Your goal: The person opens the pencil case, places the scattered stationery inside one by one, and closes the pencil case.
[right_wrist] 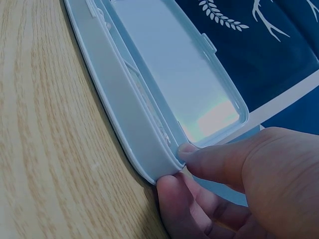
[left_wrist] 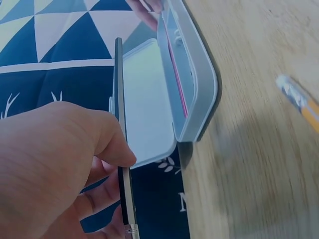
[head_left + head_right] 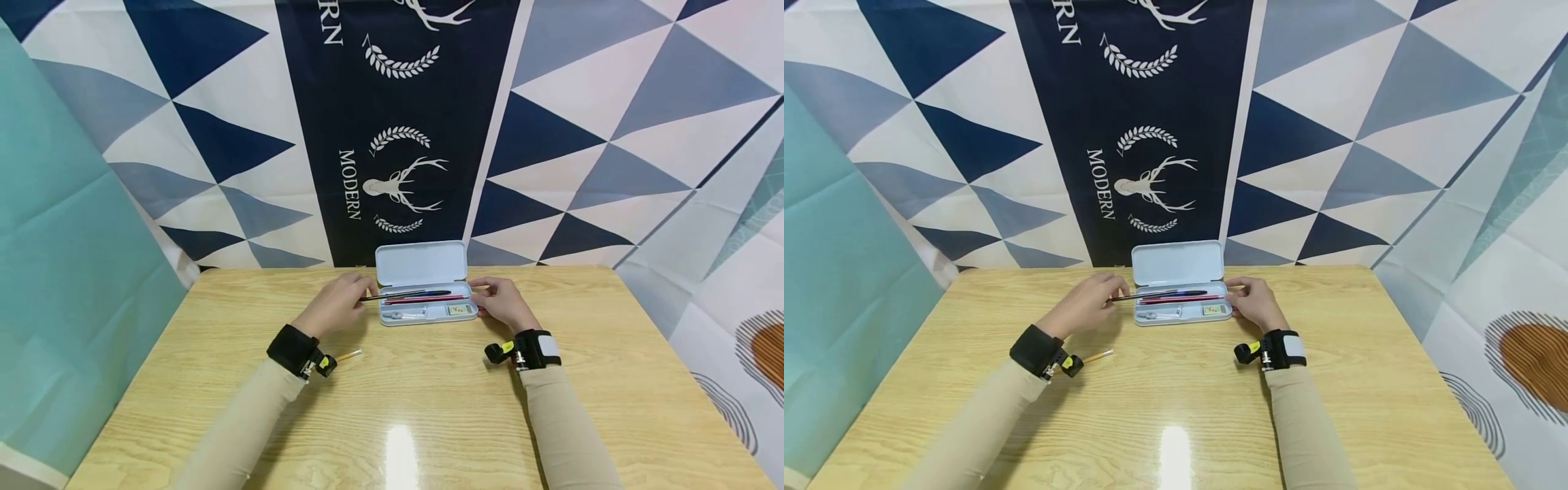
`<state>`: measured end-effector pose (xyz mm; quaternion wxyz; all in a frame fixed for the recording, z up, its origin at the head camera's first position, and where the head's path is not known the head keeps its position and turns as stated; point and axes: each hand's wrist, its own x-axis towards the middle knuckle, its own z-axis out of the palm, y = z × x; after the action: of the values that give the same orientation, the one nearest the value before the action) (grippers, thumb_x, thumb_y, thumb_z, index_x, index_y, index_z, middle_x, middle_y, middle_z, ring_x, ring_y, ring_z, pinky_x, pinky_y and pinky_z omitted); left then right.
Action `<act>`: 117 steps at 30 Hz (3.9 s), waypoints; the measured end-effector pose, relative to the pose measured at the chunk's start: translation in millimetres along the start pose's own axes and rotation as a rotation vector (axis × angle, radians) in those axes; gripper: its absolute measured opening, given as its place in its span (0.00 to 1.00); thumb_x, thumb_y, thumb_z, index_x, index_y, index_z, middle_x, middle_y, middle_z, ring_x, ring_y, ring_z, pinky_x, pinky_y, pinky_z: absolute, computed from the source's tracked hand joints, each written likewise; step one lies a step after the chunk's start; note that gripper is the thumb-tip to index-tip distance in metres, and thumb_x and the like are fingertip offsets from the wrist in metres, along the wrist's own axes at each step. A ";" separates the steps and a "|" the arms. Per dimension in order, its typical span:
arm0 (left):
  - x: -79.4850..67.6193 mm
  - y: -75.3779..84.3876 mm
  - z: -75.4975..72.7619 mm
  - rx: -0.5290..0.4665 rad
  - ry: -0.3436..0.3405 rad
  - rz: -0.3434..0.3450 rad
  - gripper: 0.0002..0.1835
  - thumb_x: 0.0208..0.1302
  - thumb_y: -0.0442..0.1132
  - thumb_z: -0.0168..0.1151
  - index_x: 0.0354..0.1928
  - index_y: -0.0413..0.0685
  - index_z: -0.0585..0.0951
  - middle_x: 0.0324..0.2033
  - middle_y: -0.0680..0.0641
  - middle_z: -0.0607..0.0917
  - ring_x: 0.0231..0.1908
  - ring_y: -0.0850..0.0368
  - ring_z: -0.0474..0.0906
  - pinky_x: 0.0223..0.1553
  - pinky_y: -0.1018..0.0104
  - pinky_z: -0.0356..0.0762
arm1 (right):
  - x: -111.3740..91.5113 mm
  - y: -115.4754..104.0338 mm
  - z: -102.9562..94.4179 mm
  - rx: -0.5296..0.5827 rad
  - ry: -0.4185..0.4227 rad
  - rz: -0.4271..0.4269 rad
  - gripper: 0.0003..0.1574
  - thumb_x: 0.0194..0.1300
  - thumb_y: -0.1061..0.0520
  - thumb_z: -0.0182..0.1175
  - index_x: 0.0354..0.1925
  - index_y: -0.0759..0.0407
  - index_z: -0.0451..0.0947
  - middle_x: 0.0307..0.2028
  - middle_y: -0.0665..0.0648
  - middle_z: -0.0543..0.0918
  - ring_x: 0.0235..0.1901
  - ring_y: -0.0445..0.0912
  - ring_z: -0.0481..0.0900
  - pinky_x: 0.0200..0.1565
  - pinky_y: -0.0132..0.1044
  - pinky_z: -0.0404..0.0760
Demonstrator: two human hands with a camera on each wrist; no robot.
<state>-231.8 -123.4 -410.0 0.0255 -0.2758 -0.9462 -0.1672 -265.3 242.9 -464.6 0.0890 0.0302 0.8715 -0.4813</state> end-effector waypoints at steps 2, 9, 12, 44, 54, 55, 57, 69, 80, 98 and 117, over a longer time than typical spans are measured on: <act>2.1 1.9 2.1 -0.009 -0.004 0.001 0.13 0.74 0.25 0.66 0.55 0.45 0.87 0.47 0.44 0.87 0.46 0.50 0.81 0.53 0.53 0.84 | -1.4 0.1 -0.3 -0.003 -0.003 0.001 0.28 0.84 0.60 0.62 0.77 0.65 0.78 0.55 0.70 0.87 0.37 0.44 0.85 0.37 0.28 0.88; 9.4 3.4 8.8 -0.034 0.002 -0.001 0.11 0.75 0.26 0.66 0.53 0.45 0.86 0.47 0.44 0.86 0.46 0.51 0.80 0.53 0.54 0.83 | -0.6 0.2 -0.1 -0.005 -0.005 -0.007 0.28 0.84 0.60 0.62 0.77 0.65 0.78 0.55 0.70 0.87 0.36 0.42 0.84 0.37 0.28 0.88; 14.2 2.6 10.5 -0.040 0.015 -0.003 0.10 0.76 0.27 0.65 0.53 0.45 0.86 0.48 0.44 0.86 0.47 0.51 0.80 0.54 0.54 0.83 | -1.1 0.0 -1.0 -0.004 -0.002 -0.010 0.28 0.84 0.61 0.62 0.76 0.65 0.78 0.54 0.69 0.87 0.35 0.42 0.84 0.37 0.28 0.87; 60.3 25.0 20.8 -0.074 0.127 -0.006 0.13 0.78 0.29 0.66 0.59 0.46 0.86 0.50 0.43 0.85 0.51 0.49 0.79 0.58 0.54 0.83 | -0.4 1.3 -2.0 0.016 -0.007 -0.015 0.28 0.84 0.62 0.61 0.77 0.66 0.77 0.53 0.69 0.87 0.38 0.42 0.85 0.37 0.28 0.88; 70.6 36.8 33.8 -0.089 0.185 0.004 0.15 0.77 0.27 0.65 0.61 0.44 0.86 0.50 0.42 0.84 0.48 0.49 0.80 0.55 0.55 0.83 | -1.2 -0.1 -1.9 0.015 -0.006 -0.016 0.28 0.85 0.61 0.61 0.77 0.66 0.78 0.53 0.68 0.87 0.38 0.42 0.85 0.37 0.28 0.88; 71.5 37.4 35.8 -0.088 0.185 0.006 0.15 0.77 0.27 0.66 0.61 0.44 0.86 0.50 0.42 0.85 0.49 0.49 0.80 0.55 0.55 0.83 | -1.3 -0.2 -2.0 0.017 -0.005 -0.014 0.28 0.85 0.61 0.61 0.77 0.65 0.78 0.53 0.68 0.87 0.38 0.42 0.85 0.37 0.28 0.88; 72.7 37.9 40.2 -0.087 0.184 0.013 0.15 0.77 0.27 0.66 0.61 0.44 0.86 0.50 0.42 0.85 0.49 0.48 0.81 0.56 0.54 0.83 | -1.5 -0.7 -2.2 0.018 -0.003 -0.011 0.28 0.85 0.61 0.61 0.77 0.65 0.78 0.53 0.68 0.87 0.37 0.41 0.85 0.37 0.28 0.88; 77.3 25.9 69.6 -0.057 0.201 0.065 0.17 0.75 0.25 0.66 0.58 0.48 0.89 0.48 0.44 0.88 0.50 0.49 0.84 0.56 0.56 0.87 | -1.5 -0.5 -1.3 0.012 -0.003 -0.011 0.27 0.84 0.61 0.61 0.76 0.64 0.78 0.52 0.68 0.86 0.37 0.43 0.83 0.38 0.27 0.87; 74.7 33.9 75.8 -0.011 0.135 0.019 0.19 0.74 0.23 0.67 0.59 0.49 0.92 0.49 0.44 0.90 0.53 0.49 0.86 0.59 0.58 0.88 | -1.0 -0.9 -2.2 0.013 0.001 -0.012 0.28 0.84 0.61 0.62 0.76 0.65 0.78 0.50 0.66 0.87 0.34 0.40 0.84 0.36 0.28 0.88; 74.4 33.6 78.0 0.044 0.101 0.004 0.18 0.76 0.23 0.66 0.58 0.48 0.93 0.51 0.43 0.92 0.54 0.46 0.88 0.60 0.55 0.89 | -1.4 -1.7 -1.0 -0.002 -0.001 -0.013 0.28 0.85 0.61 0.61 0.76 0.65 0.78 0.54 0.69 0.88 0.38 0.43 0.85 0.37 0.28 0.88; 74.6 32.6 77.1 0.034 0.097 0.006 0.17 0.74 0.23 0.66 0.56 0.46 0.94 0.50 0.42 0.93 0.54 0.45 0.89 0.60 0.55 0.89 | 0.1 -0.4 -0.2 0.012 0.005 -0.016 0.27 0.84 0.62 0.62 0.76 0.65 0.79 0.52 0.68 0.87 0.36 0.42 0.85 0.36 0.28 0.88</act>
<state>-274.3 -33.8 -462.4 0.0768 -0.2699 -0.9457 -0.1641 -265.4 242.9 -464.2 0.0825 0.0250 0.8690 -0.4872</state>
